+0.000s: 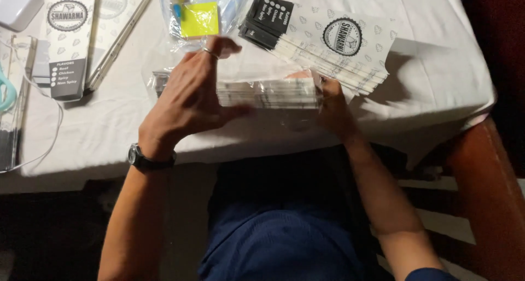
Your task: Packaging stacks of printed paper sleeves into plastic bags for distribution.
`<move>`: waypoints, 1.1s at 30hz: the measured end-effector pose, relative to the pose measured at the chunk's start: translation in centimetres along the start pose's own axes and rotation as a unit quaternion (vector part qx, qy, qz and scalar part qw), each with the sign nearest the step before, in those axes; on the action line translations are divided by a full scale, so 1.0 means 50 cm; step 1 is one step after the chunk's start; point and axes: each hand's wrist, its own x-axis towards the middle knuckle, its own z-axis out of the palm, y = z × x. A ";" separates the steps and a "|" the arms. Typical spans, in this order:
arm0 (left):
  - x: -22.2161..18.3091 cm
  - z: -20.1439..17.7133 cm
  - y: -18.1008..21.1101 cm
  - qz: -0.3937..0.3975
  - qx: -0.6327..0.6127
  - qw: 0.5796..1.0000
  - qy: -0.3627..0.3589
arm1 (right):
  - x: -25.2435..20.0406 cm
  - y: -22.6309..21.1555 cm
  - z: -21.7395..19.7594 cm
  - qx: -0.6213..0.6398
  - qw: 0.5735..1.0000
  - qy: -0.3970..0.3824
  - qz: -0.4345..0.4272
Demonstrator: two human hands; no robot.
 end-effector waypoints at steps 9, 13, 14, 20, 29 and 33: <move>0.071 0.110 0.005 -0.045 0.119 0.987 -0.097 | -0.009 -0.007 0.080 -0.214 0.974 0.063 0.045; 0.099 0.110 0.020 -0.043 0.060 0.994 -0.086 | -0.003 -0.037 0.061 -0.121 0.992 0.034 0.004; 0.103 0.110 0.021 -0.039 0.055 0.995 -0.080 | -0.007 -0.050 0.046 -0.111 0.993 0.005 -0.036; 0.112 0.097 0.050 0.001 0.005 0.998 -0.060 | -0.043 -0.012 0.053 -0.042 0.997 -0.039 -0.052; 0.115 0.147 0.017 0.041 0.022 0.999 -0.024 | -0.036 0.087 0.058 -0.165 0.983 0.069 0.044; 0.076 0.070 0.013 0.030 0.120 0.992 -0.020 | 0.018 -0.116 0.040 -0.039 0.988 0.069 0.135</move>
